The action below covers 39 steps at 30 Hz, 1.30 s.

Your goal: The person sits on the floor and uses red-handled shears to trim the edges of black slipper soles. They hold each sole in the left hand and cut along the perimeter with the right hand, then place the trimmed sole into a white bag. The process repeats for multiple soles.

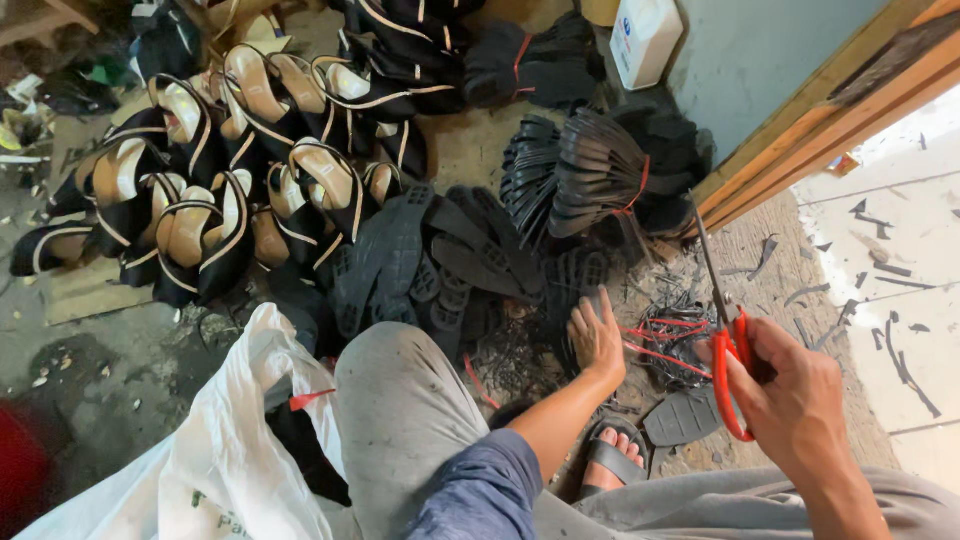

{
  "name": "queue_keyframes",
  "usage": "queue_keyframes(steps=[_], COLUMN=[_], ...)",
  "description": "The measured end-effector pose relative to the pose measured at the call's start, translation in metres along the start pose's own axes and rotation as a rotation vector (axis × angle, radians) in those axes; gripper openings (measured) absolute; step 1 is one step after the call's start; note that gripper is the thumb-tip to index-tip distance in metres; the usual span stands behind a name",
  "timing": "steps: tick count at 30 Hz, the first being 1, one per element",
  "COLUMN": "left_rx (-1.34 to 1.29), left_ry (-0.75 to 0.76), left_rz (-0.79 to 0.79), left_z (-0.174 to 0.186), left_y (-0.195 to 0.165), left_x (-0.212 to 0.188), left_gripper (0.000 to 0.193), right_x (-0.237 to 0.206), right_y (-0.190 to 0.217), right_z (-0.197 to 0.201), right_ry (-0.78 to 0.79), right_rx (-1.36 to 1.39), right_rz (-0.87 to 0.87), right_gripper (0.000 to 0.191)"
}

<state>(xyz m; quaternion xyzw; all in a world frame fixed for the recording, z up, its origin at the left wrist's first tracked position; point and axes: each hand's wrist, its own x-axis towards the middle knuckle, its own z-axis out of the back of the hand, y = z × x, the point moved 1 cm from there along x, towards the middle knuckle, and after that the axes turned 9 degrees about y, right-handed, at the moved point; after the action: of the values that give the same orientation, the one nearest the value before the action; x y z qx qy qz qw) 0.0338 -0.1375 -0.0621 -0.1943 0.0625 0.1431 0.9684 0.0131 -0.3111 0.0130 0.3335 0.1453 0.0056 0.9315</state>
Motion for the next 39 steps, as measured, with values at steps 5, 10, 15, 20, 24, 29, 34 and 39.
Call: queue_keyframes(steps=[5,10,15,20,24,29,34,39], left_rx=[0.053,-0.482,-1.303,-1.776,-1.869,-1.795,-2.042,-2.129], left_ry=[0.028,0.326,0.381,0.119,0.181,0.288,1.040,1.548], left_rz=[0.026,0.300,0.527,-0.146,-0.278,-0.395,-0.478,-0.173], left_z=[0.007,-0.015,-0.012,0.025,0.053,0.070,0.083,0.099], left_y=[0.001,0.003,-0.012,-0.026,-0.020,0.001,0.041,0.057], left_x=[0.003,0.006,0.012,-0.008,-0.035,-0.060,-0.068,-0.057], left_gripper=[0.087,0.086,0.058,0.023,0.023,0.033,0.051,0.058], right_x=[-0.003,-0.004,-0.010,-0.003,0.001,0.003,0.003,-0.008], right_y=[0.003,0.009,0.008,0.000,-0.013,-0.028,-0.023,-0.007], right_z=[0.000,0.004,0.010,0.016,0.013,0.008,0.023,0.031], right_ry=[0.000,-0.020,-0.033,-0.086,-0.066,0.000,0.073,0.126], right_rx=[-0.007,-0.058,0.052,-0.139,0.312,0.624,0.909,0.821], right_rz=[0.061,0.064,-0.104,-0.195,-0.065,-0.082,0.079,0.049], right_gripper=[0.036,0.038,0.033,0.047,0.039,0.028,0.030,0.036])
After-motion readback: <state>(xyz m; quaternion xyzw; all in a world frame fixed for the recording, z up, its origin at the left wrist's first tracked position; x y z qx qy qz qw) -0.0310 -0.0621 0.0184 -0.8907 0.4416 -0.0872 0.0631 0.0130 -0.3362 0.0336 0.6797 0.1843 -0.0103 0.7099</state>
